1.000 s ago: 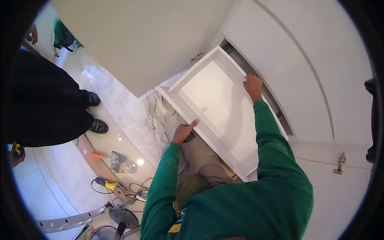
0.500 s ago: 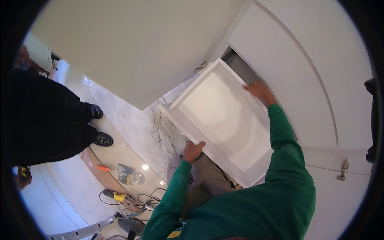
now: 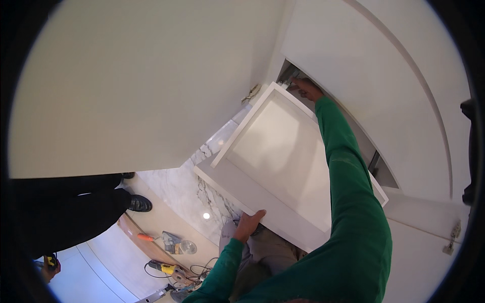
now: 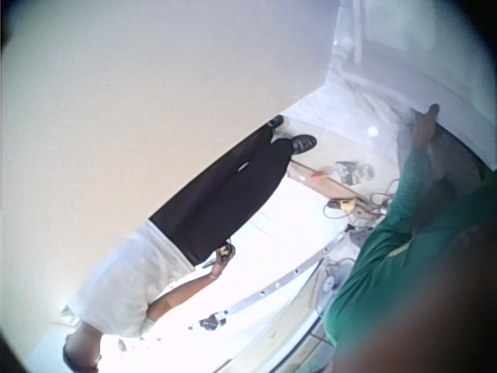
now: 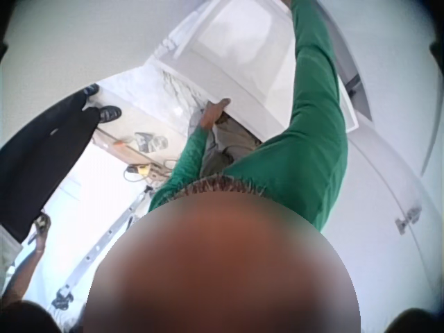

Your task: The person measures and installs a white drawer into a wall cabinet. They use a tape measure to check dimensions, fit metal drawer slides, and insert the drawer box, then close the cabinet door.

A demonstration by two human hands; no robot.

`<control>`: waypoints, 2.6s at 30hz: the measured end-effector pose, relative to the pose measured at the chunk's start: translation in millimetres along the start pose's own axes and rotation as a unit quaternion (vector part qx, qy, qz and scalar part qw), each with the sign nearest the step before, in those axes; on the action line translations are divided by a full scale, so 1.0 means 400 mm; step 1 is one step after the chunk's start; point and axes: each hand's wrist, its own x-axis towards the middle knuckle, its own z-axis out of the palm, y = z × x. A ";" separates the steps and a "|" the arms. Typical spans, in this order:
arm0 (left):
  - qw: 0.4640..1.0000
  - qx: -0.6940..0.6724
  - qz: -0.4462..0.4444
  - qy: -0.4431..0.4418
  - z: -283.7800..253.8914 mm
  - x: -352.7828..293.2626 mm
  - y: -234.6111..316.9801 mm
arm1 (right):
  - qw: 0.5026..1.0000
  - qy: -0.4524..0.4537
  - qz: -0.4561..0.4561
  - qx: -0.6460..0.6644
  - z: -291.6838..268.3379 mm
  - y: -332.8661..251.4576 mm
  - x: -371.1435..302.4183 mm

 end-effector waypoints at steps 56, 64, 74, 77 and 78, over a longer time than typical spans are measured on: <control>0.929 0.367 0.002 0.054 -0.096 -0.182 0.169 | 0.959 0.257 -0.042 0.108 0.037 0.138 0.077; 0.630 0.647 0.355 0.242 -0.191 0.219 0.619 | 0.967 0.250 -0.013 0.046 0.030 0.137 0.083; 0.641 0.730 0.219 0.094 -0.202 0.354 0.626 | 0.977 0.199 0.019 0.081 0.013 0.142 0.088; 0.634 0.725 0.250 0.101 -0.210 0.344 0.616 | 0.969 0.201 -0.006 0.141 -0.005 0.187 0.129; 0.634 0.719 0.264 0.103 -0.208 0.349 0.615 | 0.964 0.204 -0.039 0.169 -0.027 0.202 0.151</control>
